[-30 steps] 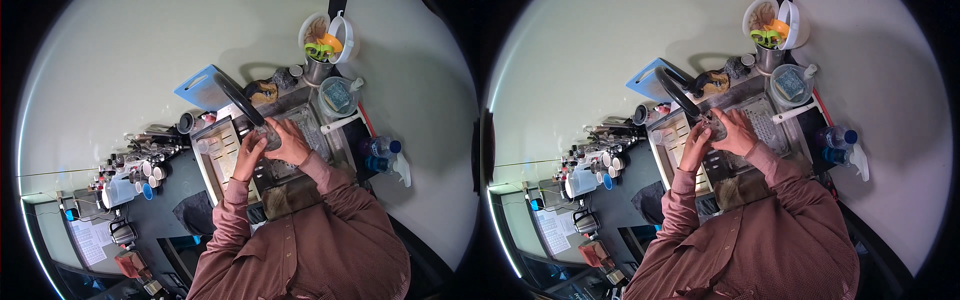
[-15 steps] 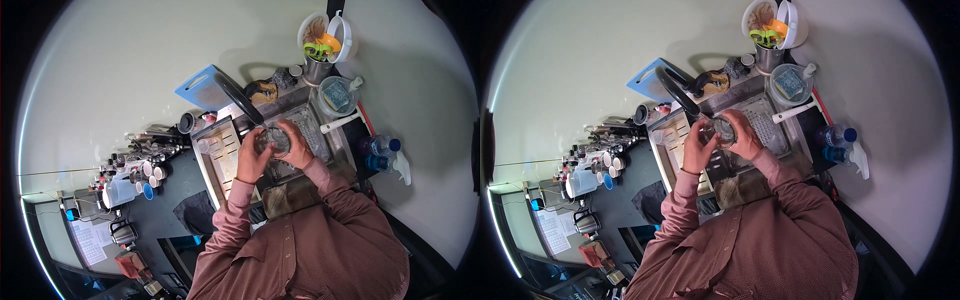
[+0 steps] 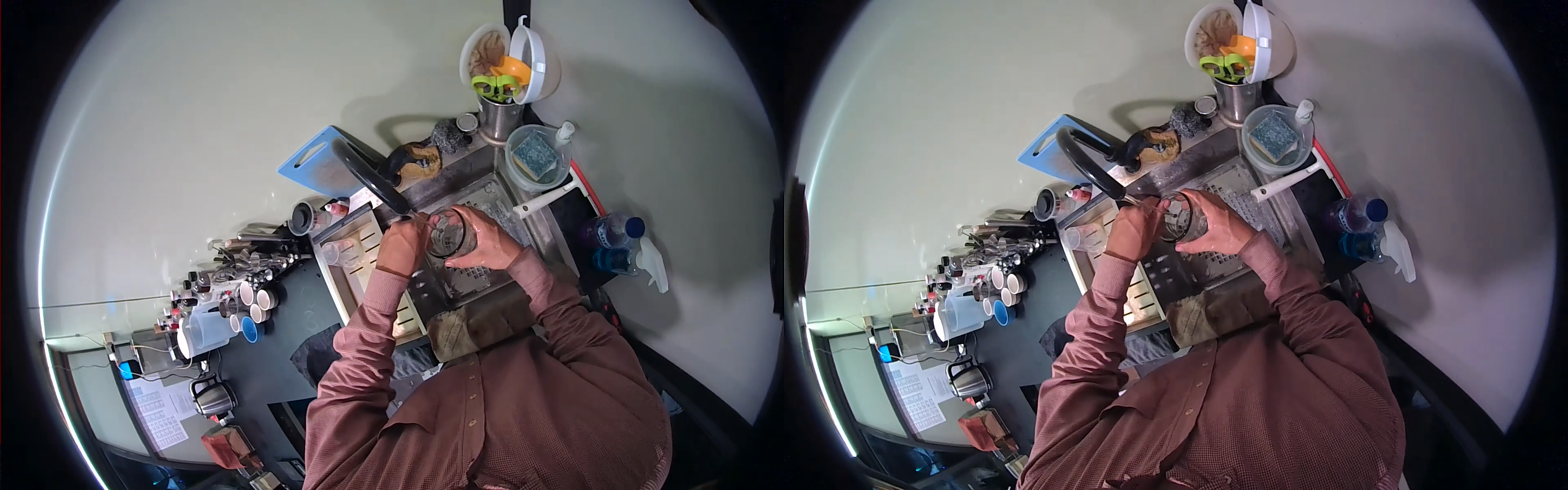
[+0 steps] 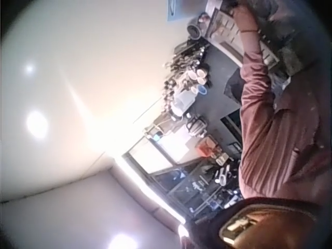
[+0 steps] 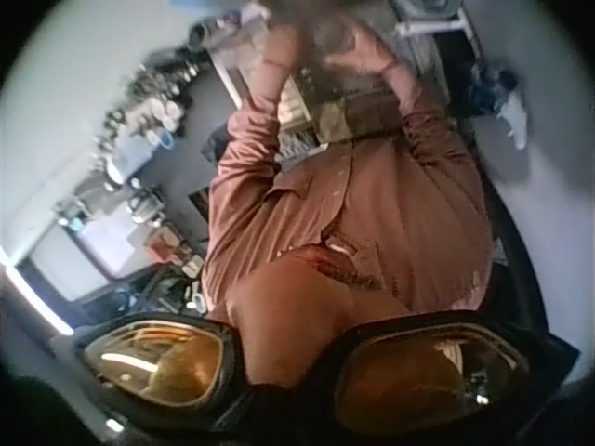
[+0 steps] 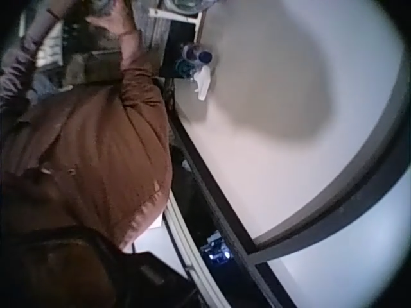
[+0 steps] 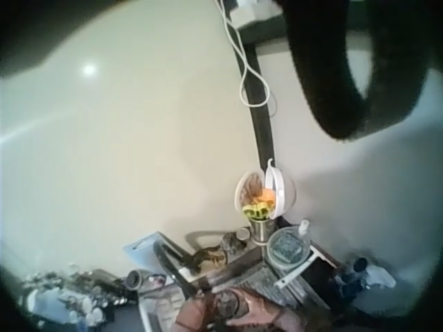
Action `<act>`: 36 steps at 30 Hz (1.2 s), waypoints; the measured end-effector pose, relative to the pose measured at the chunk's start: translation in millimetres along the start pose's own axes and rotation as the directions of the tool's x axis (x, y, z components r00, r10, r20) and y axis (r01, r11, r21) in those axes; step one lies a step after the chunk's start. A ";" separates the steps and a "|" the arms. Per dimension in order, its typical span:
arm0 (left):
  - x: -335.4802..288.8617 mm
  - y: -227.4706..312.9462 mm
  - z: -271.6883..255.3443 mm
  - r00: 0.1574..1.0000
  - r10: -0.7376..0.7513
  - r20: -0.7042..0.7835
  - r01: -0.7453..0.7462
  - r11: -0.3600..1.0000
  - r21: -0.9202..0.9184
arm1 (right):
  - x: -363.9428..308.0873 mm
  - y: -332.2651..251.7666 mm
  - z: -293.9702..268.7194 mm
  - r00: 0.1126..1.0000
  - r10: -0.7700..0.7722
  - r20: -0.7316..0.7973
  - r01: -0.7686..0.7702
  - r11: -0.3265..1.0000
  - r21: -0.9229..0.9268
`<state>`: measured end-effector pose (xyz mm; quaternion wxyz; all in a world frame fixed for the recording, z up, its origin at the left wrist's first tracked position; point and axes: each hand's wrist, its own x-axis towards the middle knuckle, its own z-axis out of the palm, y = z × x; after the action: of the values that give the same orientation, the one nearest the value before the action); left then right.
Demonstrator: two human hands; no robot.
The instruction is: Washing and drying a glass in a coffee shop sink.
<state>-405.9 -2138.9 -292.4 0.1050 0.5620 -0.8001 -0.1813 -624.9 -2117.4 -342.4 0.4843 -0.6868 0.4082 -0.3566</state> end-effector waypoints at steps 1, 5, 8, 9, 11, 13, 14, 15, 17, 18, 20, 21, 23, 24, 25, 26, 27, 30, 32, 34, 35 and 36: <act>-0.7 3.7 -0.9 0.999 -0.008 0.036 0.011 0.995 -0.100 | -3.2 -0.9 -2.7 1.000 -0.007 -0.008 0.006 0.999 -0.034; -4.1 11.6 10.7 0.996 -0.086 0.036 0.093 0.946 -0.310 | -16.0 1.9 -5.6 0.997 0.064 -0.032 -0.070 0.957 -0.281; 4.6 -9.5 28.1 0.998 -0.045 0.042 0.049 0.994 -0.103 | -16.7 -1.3 -0.8 0.999 -0.017 -0.040 0.002 0.937 -0.351; 5.6 -13.0 28.5 0.998 -0.045 0.042 0.049 0.994 -0.102 | -15.1 2.5 -1.2 0.999 -0.017 -0.040 0.002 0.937 -0.350; 7.6 -17.0 27.5 0.996 -0.018 0.087 -0.001 0.977 0.214 | -8.7 14.9 1.0 0.998 0.059 0.036 -0.060 0.998 0.020; 3.0 -14.5 25.8 1.000 0.008 0.018 -0.012 0.971 0.238 | -6.4 21.7 14.6 0.997 0.077 -0.015 -0.075 0.993 0.088; -0.8 -11.7 23.7 0.998 0.034 -0.047 -0.021 0.966 0.259 | -3.7 24.3 22.6 0.993 0.102 -0.063 -0.091 0.983 0.158; -3.7 2.5 19.8 0.998 0.031 -0.046 -0.018 0.965 0.262 | -0.7 26.0 25.8 0.993 0.101 -0.060 -0.091 0.983 0.162; -9.3 37.0 17.8 0.971 -0.054 -0.233 0.109 0.967 0.232 | 7.6 28.6 34.8 0.993 0.060 -0.098 -0.061 0.998 -0.002; -9.4 46.7 19.2 0.937 0.025 -0.349 0.071 0.963 0.261 | 8.7 32.0 45.7 0.984 -0.038 -0.175 0.037 0.999 -0.009; -13.1 52.7 27.7 0.969 -0.009 -0.249 0.057 0.981 0.185 | 25.5 65.5 77.1 0.984 0.132 -0.121 -0.041 0.824 0.566; -17.4 52.3 31.0 0.988 -0.046 -0.145 0.061 0.993 0.102 | 31.9 66.5 82.3 0.971 0.236 0.029 -0.112 0.347 0.931; -20.4 49.8 23.2 0.995 -0.046 -0.084 0.056 0.991 0.124 | 29.4 70.9 71.8 0.987 0.004 -0.159 0.084 0.836 0.542; -17.7 52.4 5.3 1.000 0.006 0.024 -0.011 0.984 0.178 | 26.7 73.3 65.0 0.972 -0.040 -0.230 0.117 0.937 0.331; -20.8 49.4 -12.3 0.991 0.042 0.131 -0.071 0.970 0.231 | 22.8 68.1 63.3 0.956 -0.098 -0.277 0.133 0.985 0.109; -24.0 39.0 -24.2 0.982 0.022 0.190 -0.066 0.972 0.226 | 17.7 40.1 60.4 0.960 -0.114 -0.256 0.112 0.993 -0.022; -19.6 35.4 -25.2 0.980 0.027 0.196 -0.071 0.972 0.224 | 17.0 38.5 63.2 0.959 -0.108 -0.261 0.106 0.994 -0.022; -3.5 39.3 -16.2 0.849 -0.071 0.524 -0.151 0.917 0.369 | 19.3 46.6 68.7 0.918 -0.346 -0.191 0.330 0.937 -0.114; 3.9 46.6 -9.6 0.823 -0.071 0.564 -0.166 0.919 0.358 | 17.7 53.4 64.8 0.910 -0.352 -0.220 0.347 0.936 -0.062; 11.4 52.0 -9.5 0.765 -0.127 0.631 -0.165 0.909 0.383 | 18.0 56.7 60.1 0.904 -0.374 -0.206 0.365 0.928 -0.079; 19.4 55.2 -8.7 0.755 -0.103 0.648 -0.193 0.909 0.370 | 14.0 64.5 68.1 0.908 -0.355 -0.224 0.343 0.935 -0.091; 31.2 56.4 -12.5 0.666 -0.117 0.737 -0.176 0.935 0.308 | 12.4 74.2 83.6 0.916 -0.271 -0.296 0.296 0.954 0.041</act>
<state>-460.6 -2153.3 -259.1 -0.3308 0.4345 -0.8007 -0.2462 -561.7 -2112.0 -435.3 0.3920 -0.6584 0.3547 -0.5358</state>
